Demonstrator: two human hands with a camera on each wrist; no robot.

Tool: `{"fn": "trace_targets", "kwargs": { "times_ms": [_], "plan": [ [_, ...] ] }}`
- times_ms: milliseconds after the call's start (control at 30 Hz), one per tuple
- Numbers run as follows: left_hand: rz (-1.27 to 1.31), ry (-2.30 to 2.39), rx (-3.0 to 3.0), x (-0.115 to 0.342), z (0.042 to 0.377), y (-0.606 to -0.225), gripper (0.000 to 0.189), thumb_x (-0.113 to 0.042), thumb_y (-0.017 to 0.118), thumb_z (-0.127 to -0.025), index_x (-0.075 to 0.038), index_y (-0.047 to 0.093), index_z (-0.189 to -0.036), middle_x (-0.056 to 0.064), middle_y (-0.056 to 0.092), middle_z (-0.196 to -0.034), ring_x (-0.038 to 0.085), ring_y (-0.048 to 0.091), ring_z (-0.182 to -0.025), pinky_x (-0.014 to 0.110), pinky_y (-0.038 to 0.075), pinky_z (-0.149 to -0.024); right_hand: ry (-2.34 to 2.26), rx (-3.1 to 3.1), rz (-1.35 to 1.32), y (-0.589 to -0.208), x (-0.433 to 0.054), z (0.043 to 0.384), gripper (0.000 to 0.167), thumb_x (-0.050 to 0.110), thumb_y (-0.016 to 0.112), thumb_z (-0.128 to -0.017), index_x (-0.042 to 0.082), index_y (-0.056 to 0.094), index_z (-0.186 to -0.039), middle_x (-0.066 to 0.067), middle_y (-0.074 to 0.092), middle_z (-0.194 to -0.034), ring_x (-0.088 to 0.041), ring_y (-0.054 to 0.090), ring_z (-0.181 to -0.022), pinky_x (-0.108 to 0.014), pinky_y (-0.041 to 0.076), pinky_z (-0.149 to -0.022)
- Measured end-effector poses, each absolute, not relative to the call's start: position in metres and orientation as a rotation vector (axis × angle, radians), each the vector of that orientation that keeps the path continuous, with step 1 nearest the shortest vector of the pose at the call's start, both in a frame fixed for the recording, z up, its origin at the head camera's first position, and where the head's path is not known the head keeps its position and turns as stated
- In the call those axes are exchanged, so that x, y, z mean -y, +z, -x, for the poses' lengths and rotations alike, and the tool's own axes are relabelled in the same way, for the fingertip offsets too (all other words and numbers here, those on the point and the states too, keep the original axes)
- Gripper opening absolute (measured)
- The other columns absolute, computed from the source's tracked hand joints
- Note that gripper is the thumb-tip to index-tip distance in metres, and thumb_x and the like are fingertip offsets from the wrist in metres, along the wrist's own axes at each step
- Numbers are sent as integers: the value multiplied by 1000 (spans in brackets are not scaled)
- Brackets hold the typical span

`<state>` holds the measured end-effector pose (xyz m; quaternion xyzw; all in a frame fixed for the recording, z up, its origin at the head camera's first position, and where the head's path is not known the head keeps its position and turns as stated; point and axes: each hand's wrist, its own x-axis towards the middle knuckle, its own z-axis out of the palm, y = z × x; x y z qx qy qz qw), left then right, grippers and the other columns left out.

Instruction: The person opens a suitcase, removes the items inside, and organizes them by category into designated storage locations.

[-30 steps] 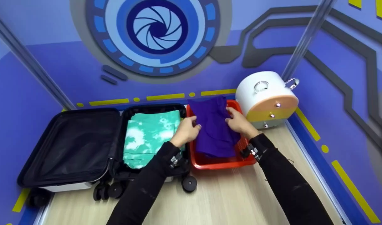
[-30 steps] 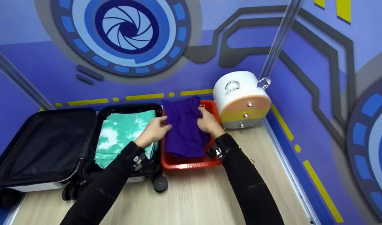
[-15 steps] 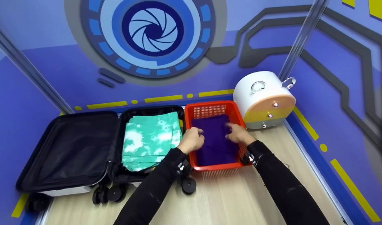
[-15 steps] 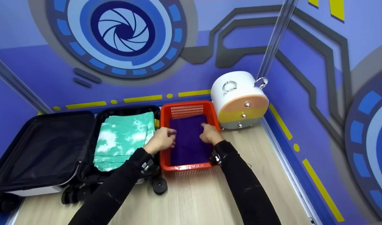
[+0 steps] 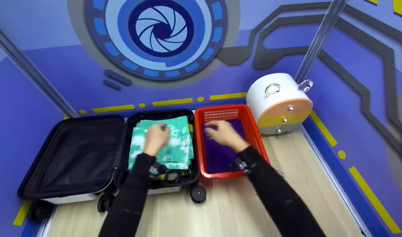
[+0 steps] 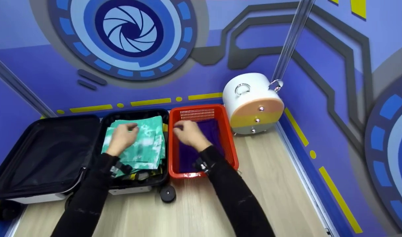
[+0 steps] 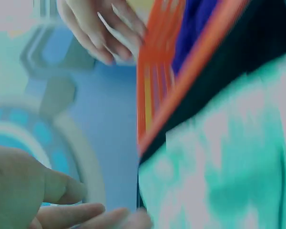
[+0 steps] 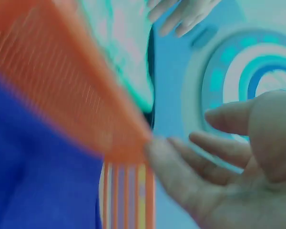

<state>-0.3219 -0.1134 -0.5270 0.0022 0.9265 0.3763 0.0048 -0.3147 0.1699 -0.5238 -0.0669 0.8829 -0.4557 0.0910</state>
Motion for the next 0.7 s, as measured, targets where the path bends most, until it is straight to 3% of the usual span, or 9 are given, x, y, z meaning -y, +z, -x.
{"fn": "trace_targets", "kwargs": {
  "times_ms": [100,200,367,500,600,700],
  "plan": [
    [122,1067,-2954,149,322,-532,50,-30,50,-116,-3,60,-156,24,70,-147,41,75,-108,49,55,-85,-1450,-2501,235,-520,-135,313,43,19,62,-112,0,64,-151,-23,75,-139,-37,77,-121,-46,64,-103],
    [237,973,-2960,174,322,-542,54,-33,49,-116,-3,54,-161,26,64,-155,49,72,-114,59,57,-90,-1348,-2512,224,-522,-104,312,54,27,63,-112,2,56,-159,-21,66,-153,-35,69,-136,-48,58,-114],
    [303,850,-2935,187,322,-561,60,-30,48,-116,2,43,-167,32,50,-165,55,63,-132,66,54,-105,-1163,-2484,113,-538,-66,313,76,37,60,-113,3,30,-173,-22,32,-180,-37,38,-165,-52,40,-132],
    [355,840,-2870,193,321,-568,67,-31,46,-116,2,29,-172,36,37,-171,62,44,-150,73,42,-120,-1156,-2423,-22,-555,-51,315,84,39,56,-115,9,9,-178,-21,7,-186,-37,28,-170,-51,40,-129],
    [398,824,-2790,203,321,-570,73,-33,44,-116,1,19,-175,36,38,-170,61,43,-152,71,41,-122,-1161,-2405,-78,-561,-45,315,86,38,55,-115,13,3,-179,-21,2,-187,-37,29,-170,-50,42,-126],
    [407,801,-2747,212,322,-571,76,-35,43,-116,4,13,-175,37,40,-169,59,44,-152,68,43,-122,-1162,-2467,-91,-561,-40,316,82,35,56,-115,16,9,-179,-21,7,-186,-37,30,-169,-51,42,-127]
  ]
}}
